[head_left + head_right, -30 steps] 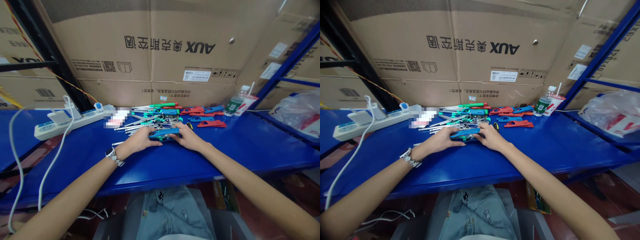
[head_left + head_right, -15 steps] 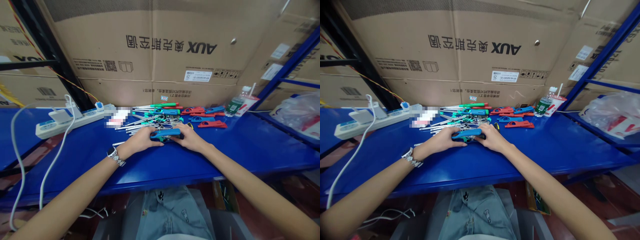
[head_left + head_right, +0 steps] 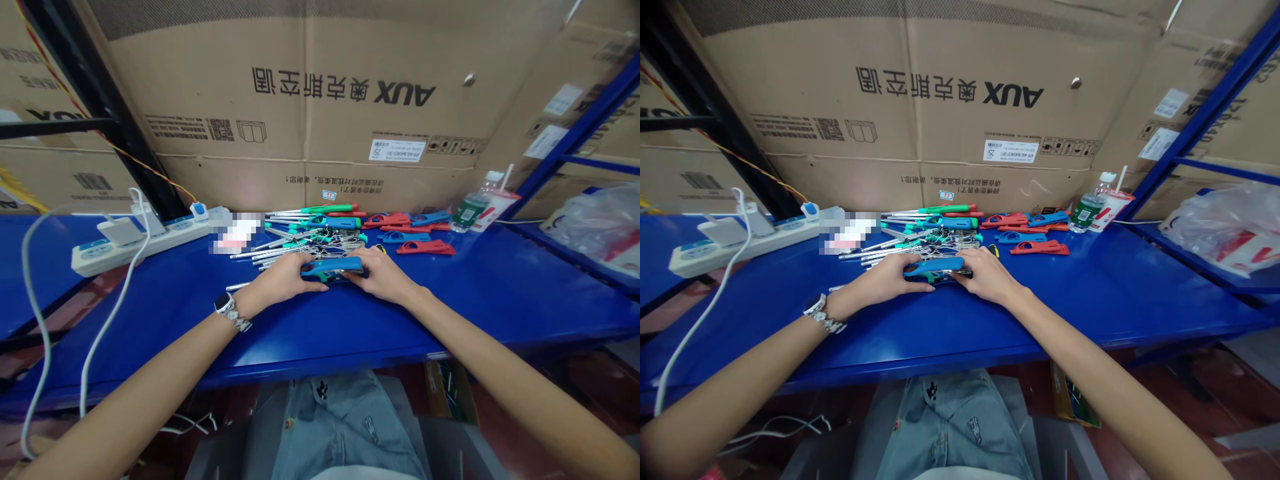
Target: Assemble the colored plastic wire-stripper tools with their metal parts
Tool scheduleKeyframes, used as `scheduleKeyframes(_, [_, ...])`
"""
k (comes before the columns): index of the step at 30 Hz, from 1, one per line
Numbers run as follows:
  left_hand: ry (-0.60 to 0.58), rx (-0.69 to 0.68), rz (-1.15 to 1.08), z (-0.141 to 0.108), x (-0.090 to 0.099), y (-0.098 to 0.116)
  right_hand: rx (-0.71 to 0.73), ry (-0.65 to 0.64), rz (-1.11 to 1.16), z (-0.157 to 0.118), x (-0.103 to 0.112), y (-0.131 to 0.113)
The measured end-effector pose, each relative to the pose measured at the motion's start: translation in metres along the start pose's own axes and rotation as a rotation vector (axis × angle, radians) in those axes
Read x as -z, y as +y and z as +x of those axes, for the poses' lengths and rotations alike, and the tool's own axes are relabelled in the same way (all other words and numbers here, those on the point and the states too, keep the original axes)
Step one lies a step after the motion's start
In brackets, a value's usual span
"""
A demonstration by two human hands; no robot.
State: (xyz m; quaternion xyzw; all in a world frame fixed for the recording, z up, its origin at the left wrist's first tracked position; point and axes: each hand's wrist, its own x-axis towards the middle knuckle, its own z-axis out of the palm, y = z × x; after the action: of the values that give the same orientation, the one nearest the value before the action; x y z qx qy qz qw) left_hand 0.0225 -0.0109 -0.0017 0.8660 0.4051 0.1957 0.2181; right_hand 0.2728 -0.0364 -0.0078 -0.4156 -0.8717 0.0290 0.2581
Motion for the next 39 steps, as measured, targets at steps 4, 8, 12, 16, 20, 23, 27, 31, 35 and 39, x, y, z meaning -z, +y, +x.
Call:
scheduleKeyframes(4, [-0.001, 0.002, -0.007, 0.0, 0.0, 0.001, 0.007, -0.018, -0.026, 0.001, -0.001, -0.001])
scheduleKeyframes(8, [0.012, -0.006, -0.003, 0.0, -0.001, 0.0, 0.071, -0.04, -0.143, 0.0, 0.003, -0.005])
scheduleKeyframes(12, [0.006, -0.024, -0.012, 0.0, -0.001, -0.002, 0.124, -0.049, -0.203, 0.0, 0.007, -0.008])
scheduleKeyframes(16, [0.006, -0.038, -0.016, -0.001, -0.002, -0.003, 0.145, -0.028, -0.213, -0.001, 0.006, -0.006])
scheduleKeyframes(20, [0.012, -0.04, -0.032, 0.0, -0.003, -0.003, 0.129, -0.015, -0.173, -0.002, 0.004, -0.005])
scheduleKeyframes(23, [0.014, -0.049, -0.041, 0.0, -0.002, -0.002, 0.1, -0.004, -0.06, -0.002, 0.004, -0.006])
scheduleKeyframes(27, [0.006, -0.049, -0.034, -0.001, -0.002, -0.002, 0.038, -0.028, 0.128, -0.001, 0.001, -0.007])
scheduleKeyframes(31, [0.012, -0.051, -0.021, -0.001, -0.002, -0.002, -0.022, -0.071, 0.137, 0.0, -0.004, -0.004])
scheduleKeyframes(35, [-0.001, -0.039, -0.024, -0.001, -0.002, -0.002, -0.05, -0.082, 0.107, 0.0, -0.008, -0.003])
scheduleKeyframes(39, [-0.004, -0.043, -0.018, -0.001, -0.002, -0.002, -0.066, -0.034, 0.079, -0.001, -0.009, -0.006])
